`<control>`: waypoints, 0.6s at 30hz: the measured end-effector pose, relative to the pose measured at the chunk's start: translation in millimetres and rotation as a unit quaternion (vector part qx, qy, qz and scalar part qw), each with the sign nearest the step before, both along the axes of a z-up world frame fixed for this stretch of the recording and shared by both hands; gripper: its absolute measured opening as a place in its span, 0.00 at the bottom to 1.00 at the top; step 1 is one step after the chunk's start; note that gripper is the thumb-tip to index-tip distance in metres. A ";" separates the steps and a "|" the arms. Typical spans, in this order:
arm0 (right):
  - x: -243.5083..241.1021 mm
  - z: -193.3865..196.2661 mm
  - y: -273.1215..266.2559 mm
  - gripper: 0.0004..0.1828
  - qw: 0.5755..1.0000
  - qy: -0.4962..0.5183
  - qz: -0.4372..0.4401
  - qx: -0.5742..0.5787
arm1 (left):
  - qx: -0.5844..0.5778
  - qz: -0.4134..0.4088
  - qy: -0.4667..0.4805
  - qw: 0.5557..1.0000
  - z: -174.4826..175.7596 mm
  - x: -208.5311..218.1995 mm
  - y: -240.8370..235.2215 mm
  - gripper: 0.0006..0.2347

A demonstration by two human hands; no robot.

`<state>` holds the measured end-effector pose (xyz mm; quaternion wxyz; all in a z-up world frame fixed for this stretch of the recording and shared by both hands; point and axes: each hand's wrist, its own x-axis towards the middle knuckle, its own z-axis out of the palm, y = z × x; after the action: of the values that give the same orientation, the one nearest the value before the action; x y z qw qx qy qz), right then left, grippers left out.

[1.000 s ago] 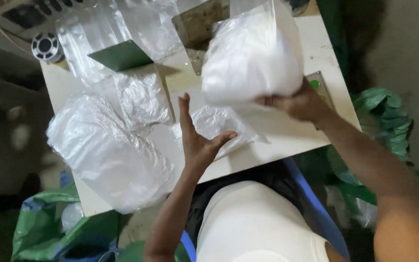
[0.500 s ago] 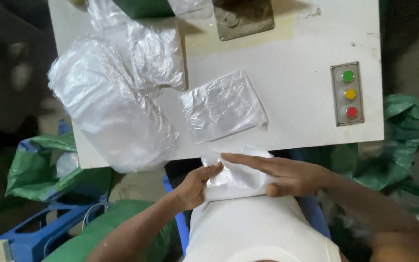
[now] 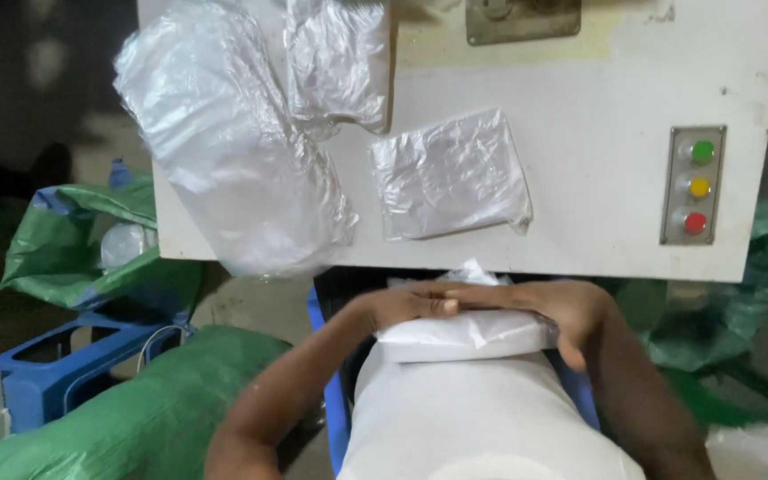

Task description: Folding and stacking plastic bags at a factory workstation

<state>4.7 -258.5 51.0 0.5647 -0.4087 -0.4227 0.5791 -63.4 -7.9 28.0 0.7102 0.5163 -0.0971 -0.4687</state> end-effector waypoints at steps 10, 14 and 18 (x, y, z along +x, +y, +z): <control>13.2 5.0 32.3 0.37 0.729 0.034 -0.540 -0.419 | 0.041 0.390 0.157 0.906 46.8 49.9 24.1 0.49; 69.4 6.2 11.3 0.30 0.849 -0.221 -0.480 -0.005 | 0.175 0.307 -0.413 0.839 62.7 78.0 35.4 0.24; 73.8 -24.0 12.8 0.22 0.879 -0.196 -0.434 -0.019 | 0.118 0.326 -0.319 0.882 8.0 76.3 37.3 0.15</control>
<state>78.5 -245.7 26.9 0.6572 -0.6669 -0.2937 0.1923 12.9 29.4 36.0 0.6872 0.7205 -0.0886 -0.0285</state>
